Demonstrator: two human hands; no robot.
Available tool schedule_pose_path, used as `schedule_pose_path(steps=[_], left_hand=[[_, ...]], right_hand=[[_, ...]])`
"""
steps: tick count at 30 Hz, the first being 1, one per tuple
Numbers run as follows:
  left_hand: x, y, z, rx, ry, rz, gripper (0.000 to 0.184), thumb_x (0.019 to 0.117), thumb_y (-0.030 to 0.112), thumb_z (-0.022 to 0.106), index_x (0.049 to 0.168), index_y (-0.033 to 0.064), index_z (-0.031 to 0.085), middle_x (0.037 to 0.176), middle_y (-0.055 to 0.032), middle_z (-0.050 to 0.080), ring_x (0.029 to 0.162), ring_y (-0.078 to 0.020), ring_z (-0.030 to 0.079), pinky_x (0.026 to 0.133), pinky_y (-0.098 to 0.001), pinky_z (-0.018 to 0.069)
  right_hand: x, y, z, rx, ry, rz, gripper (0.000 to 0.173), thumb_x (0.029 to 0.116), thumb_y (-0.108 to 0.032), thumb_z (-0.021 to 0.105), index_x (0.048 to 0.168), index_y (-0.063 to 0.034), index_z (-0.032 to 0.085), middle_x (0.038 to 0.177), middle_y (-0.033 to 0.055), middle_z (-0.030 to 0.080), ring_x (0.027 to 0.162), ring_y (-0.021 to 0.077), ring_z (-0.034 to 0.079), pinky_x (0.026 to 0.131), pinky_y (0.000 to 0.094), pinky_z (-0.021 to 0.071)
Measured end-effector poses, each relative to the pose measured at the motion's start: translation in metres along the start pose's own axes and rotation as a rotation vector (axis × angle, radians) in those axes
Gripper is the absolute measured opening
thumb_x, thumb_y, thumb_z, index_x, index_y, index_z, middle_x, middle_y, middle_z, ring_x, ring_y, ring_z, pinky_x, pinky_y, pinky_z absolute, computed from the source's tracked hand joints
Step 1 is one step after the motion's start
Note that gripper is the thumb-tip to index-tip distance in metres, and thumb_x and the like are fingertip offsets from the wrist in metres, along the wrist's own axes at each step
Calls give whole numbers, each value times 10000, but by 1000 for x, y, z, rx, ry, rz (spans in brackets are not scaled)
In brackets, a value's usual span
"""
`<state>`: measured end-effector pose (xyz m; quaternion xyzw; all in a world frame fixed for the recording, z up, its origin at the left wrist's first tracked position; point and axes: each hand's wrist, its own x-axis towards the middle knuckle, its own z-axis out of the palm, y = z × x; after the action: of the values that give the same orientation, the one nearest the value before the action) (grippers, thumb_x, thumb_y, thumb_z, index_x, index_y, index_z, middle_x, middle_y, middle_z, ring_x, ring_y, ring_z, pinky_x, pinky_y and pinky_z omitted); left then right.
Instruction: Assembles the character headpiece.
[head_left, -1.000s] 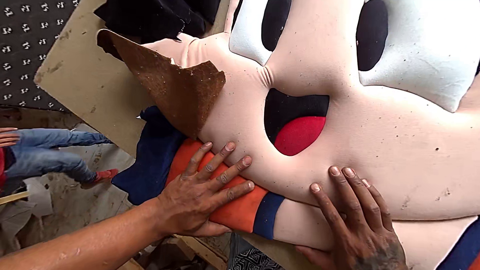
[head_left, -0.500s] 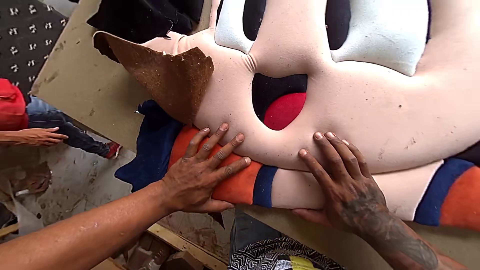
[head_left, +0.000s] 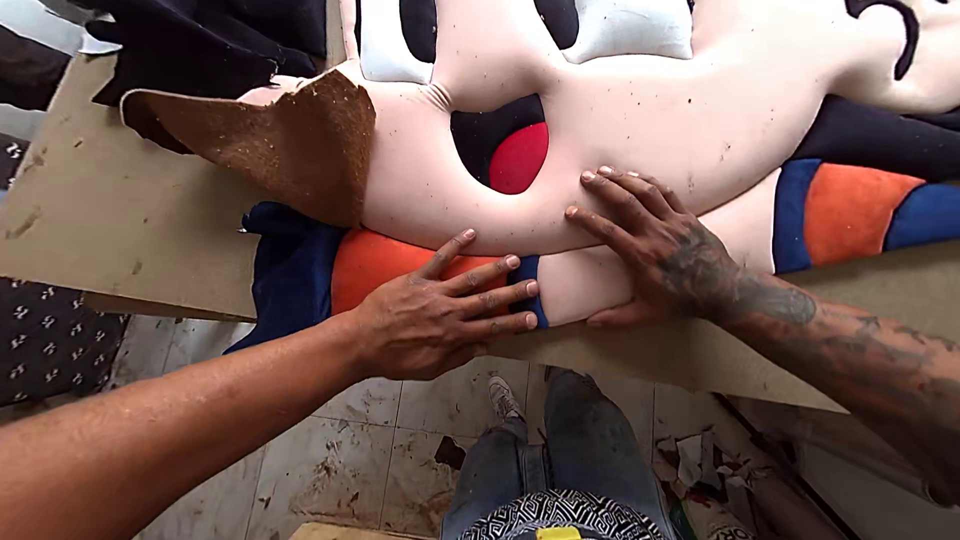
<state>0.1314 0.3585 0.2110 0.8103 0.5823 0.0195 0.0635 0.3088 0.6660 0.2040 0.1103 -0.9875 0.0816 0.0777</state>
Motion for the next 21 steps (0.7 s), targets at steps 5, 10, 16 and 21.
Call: schedule_pose_path(steps=[5, 10, 16, 21], left_hand=[[3, 1, -5, 25, -23, -3, 538, 1059, 470, 367, 1595, 426, 356, 1719, 89, 208, 1606, -245, 100, 1264, -672, 34], [2, 3, -4, 48, -18, -10, 544, 1058, 483, 364, 1598, 422, 350, 1720, 91, 208, 1605, -235, 99, 1262, -666, 41], [2, 4, 0, 29, -12, -38, 519, 1048, 508, 386, 1563, 450, 407, 1713, 123, 214, 1608, -213, 79, 1264, -663, 12], [3, 3, 3, -59, 1, -64, 505, 1063, 457, 388, 1568, 446, 390, 1701, 126, 250, 1606, -196, 78, 1261, -668, -3]], right_hand=[[2, -2, -1, -47, -16, -4, 1261, 548, -959, 584, 1530, -173, 488, 1625, 221, 360, 1516, 404, 314, 1237, 570, 252], [2, -13, -1, -44, -22, 37, 1259, 565, -953, 588, 1547, -174, 462, 1648, 239, 302, 1537, 419, 257, 1257, 574, 205], [6, -19, 0, -48, -18, 62, 1270, 543, -947, 606, 1541, -175, 469, 1643, 234, 312, 1536, 421, 257, 1258, 590, 188], [10, -19, 2, -56, 12, 28, 1281, 539, -942, 596, 1525, -132, 488, 1620, 242, 350, 1509, 447, 301, 1226, 628, 238]])
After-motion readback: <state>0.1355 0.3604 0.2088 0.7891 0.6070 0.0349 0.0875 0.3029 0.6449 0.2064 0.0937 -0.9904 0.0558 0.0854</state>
